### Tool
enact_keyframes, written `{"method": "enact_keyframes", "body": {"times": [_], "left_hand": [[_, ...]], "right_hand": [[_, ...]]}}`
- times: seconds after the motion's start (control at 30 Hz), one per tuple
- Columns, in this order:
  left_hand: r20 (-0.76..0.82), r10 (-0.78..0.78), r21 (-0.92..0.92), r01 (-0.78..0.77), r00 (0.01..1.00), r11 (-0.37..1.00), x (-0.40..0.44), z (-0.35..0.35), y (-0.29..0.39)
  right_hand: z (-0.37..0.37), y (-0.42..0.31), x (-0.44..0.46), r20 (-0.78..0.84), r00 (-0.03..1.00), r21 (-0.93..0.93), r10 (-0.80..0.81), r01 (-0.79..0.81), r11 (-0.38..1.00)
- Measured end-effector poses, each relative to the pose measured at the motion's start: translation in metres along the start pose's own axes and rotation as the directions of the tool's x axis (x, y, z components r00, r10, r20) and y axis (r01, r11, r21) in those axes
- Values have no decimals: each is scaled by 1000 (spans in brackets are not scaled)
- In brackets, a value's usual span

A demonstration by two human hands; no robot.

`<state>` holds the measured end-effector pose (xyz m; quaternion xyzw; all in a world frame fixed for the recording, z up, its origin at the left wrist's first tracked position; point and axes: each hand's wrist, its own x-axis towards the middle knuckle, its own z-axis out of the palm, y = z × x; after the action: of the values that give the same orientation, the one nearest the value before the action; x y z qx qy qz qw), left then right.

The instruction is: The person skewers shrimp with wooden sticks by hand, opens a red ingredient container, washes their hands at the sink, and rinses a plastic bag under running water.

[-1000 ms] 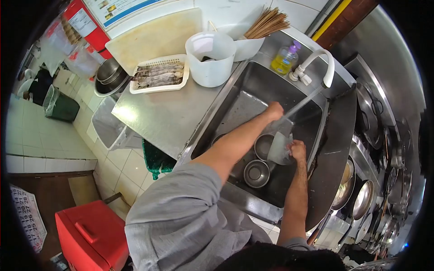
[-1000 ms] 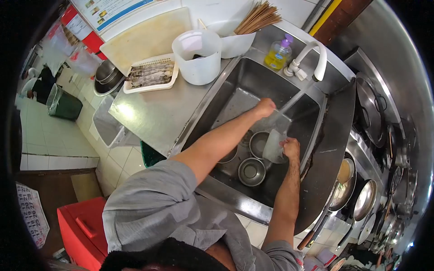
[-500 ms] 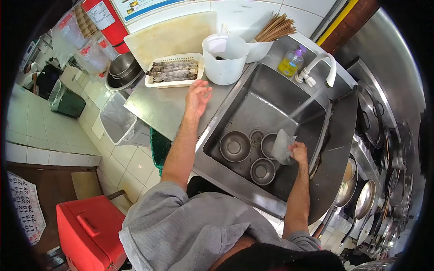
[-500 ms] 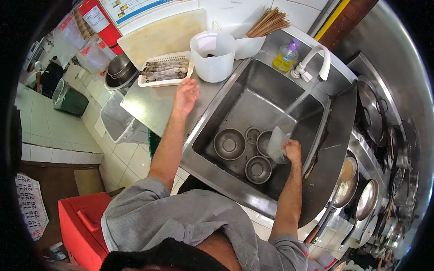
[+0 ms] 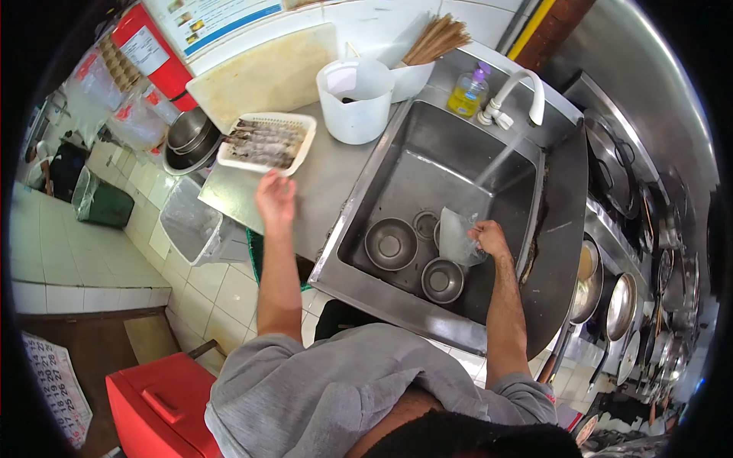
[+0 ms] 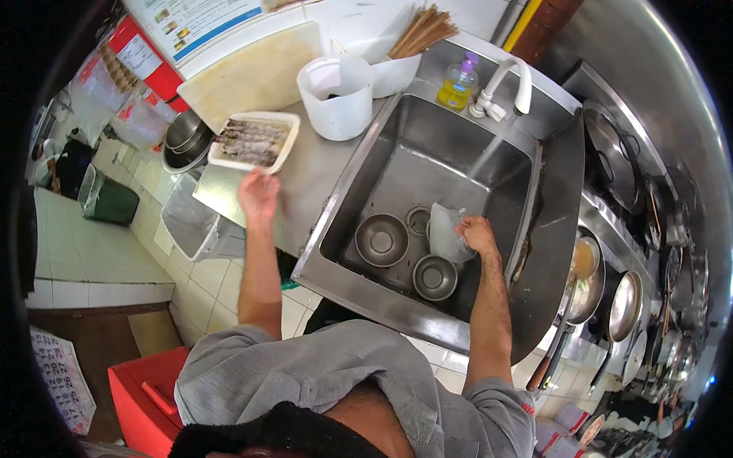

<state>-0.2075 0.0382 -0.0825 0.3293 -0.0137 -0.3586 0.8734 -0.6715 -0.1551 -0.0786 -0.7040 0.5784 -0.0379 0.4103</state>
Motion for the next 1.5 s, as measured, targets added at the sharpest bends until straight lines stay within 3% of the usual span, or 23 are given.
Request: {"method": "enact_keyframes", "body": {"times": [0.13,0.2,0.27,0.33,0.37,0.4,0.5,0.53,0.6,0.67,0.8,0.87,0.9,0.93,1.0,1.03,1.07,1.17,1.27,1.33,1.4,1.47,1.5], "left_hand": [[-121,205,-34,-211,971,977,-36,-29,27],[-226,248,95,-232,942,968,-65,-12,-4],[-56,42,208,-29,998,978,-87,-1,-58],[145,-236,511,131,961,849,-101,53,-112],[360,-394,655,72,846,752,-85,73,-140],[396,-510,716,90,764,692,-79,108,-165],[603,-519,780,-311,606,543,-47,200,-259],[611,-527,774,-307,591,553,-41,230,-287],[671,-546,717,-250,501,651,-33,278,-333],[488,-665,772,77,565,631,-33,302,-358],[386,-754,790,231,532,568,-9,287,-393],[527,-601,791,-89,601,605,-14,276,-380],[589,-634,800,-255,501,543,-5,266,-369],[576,-637,809,-244,512,535,-3,253,-356],[728,-631,680,-399,268,615,-1,229,-324],[683,-726,678,-439,79,590,10,222,-306],[692,-716,674,-442,96,592,13,216,-294],[610,-774,665,-641,169,384,18,202,-263],[699,-704,584,-667,123,463,29,211,-247],[738,-656,576,-655,159,489,32,220,-236],[808,-587,584,-186,42,790,33,231,-221],[820,-560,571,-108,117,814,27,237,-197],[835,-523,525,37,169,850,27,237,-192]], "right_hand": [[-4,9,-3,-20,1000,-31,-14,14,999],[-4,21,0,-30,998,-73,-63,60,995],[-1,30,-3,-60,997,-54,-47,44,998],[-1,27,-9,-100,982,-125,-159,146,981],[1,28,-11,-114,983,-120,-146,133,984],[3,30,-13,-139,978,-134,-153,135,982],[-3,34,-18,-111,990,-150,-92,75,986],[-7,35,-20,-40,998,-151,-38,31,988],[-15,27,-27,-54,998,-115,-15,9,993],[-22,21,-30,-10,1000,-222,8,-10,975],[-24,33,1,-65,996,-257,-56,37,966],[-33,23,20,15,984,-385,-179,170,907],[-37,14,24,33,984,-377,-173,172,910],[-45,2,27,78,978,-396,-195,210,894],[-58,-20,30,132,965,-423,-227,262,867],[-65,-30,31,151,935,-468,-321,354,810],[-75,-42,33,175,894,-510,-413,441,739],[-111,-102,32,254,852,-579,-458,513,634],[-138,-166,33,290,774,-622,-562,599,504],[-150,-218,32,310,739,-597,-598,641,483],[-153,-263,40,306,784,-636,-541,591,496],[-147,-316,38,363,758,-666,-542,618,417],[-140,-343,33,369,770,-717,-520,592,368]]}}
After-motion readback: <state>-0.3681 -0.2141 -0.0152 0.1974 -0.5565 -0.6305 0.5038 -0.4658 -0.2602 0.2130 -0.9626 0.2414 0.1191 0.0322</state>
